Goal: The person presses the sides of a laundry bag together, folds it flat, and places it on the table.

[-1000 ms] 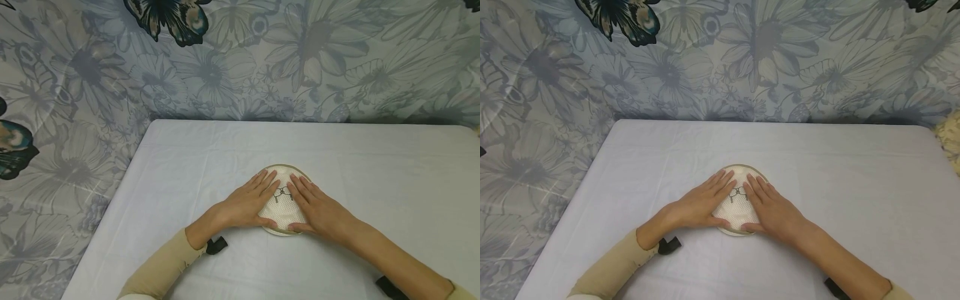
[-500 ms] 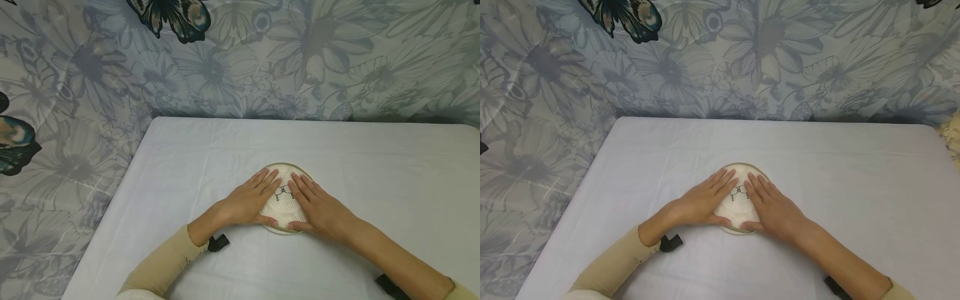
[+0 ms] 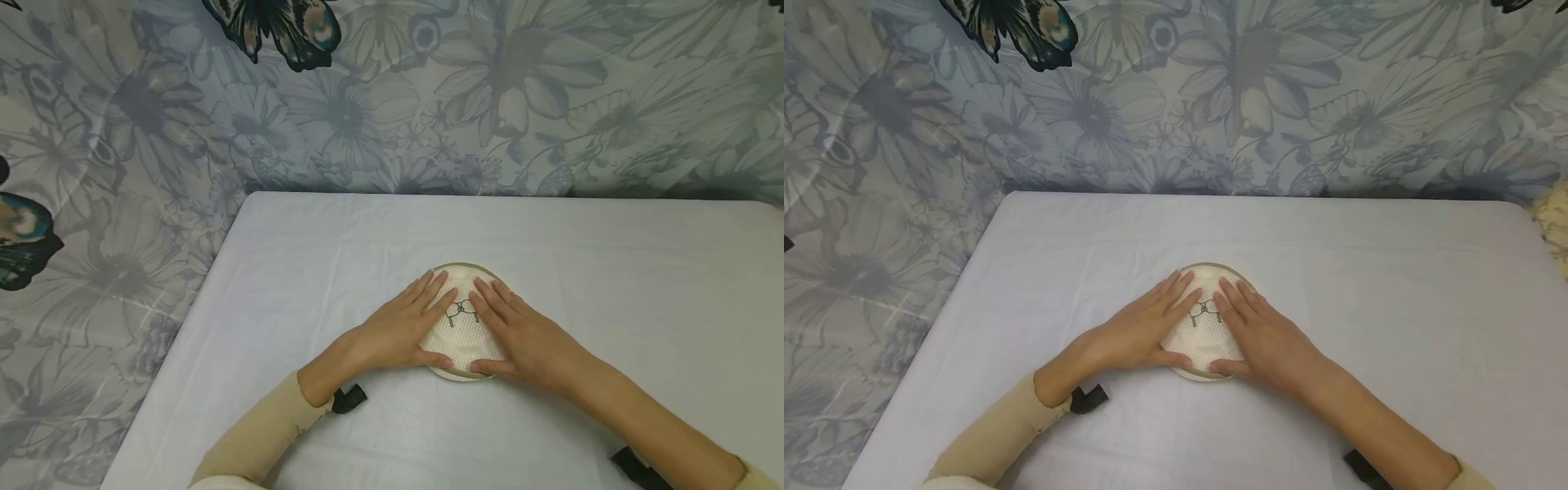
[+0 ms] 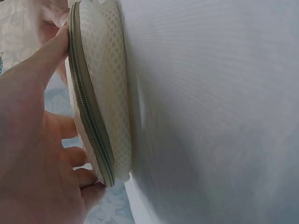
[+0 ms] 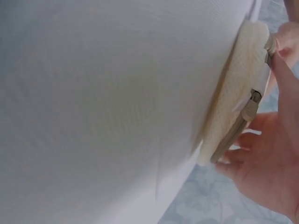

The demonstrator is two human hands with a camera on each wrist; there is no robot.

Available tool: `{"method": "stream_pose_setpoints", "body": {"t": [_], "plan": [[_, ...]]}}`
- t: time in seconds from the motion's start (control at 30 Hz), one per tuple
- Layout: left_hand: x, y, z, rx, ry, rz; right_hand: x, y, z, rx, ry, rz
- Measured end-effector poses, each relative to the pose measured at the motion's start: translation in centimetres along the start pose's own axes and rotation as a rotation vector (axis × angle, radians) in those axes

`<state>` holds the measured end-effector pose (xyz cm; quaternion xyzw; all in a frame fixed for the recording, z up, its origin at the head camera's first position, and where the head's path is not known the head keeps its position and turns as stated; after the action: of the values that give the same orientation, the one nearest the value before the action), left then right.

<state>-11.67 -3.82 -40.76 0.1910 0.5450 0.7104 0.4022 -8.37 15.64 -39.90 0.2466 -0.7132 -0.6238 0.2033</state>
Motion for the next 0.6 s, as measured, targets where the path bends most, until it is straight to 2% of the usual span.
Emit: {"method": "stream_pose_setpoints", "body": {"t": [0.37, 0.6], "plan": [[-0.6, 0.6, -0.2, -0.044, -0.016, 0.065, -0.4, 0.6, 0.1, 0.048, 0.005, 0.096], [-1.1, 1.1, -0.7, -0.030, -0.015, 0.155, -1.2, 1.5, 0.9, 0.060, 0.007, 0.196]]}}
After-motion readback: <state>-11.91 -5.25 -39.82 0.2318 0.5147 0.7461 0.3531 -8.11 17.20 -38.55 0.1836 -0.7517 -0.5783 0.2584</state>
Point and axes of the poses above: each hand's wrist, its own x-axis towards the middle knuckle, its own y-axis out of the back of the hand, z = x × y, the point moved 4 cm from there along x, towards the middle knuckle, and after that the axes turned 7 degrees about -x, right-handed, at the moved point
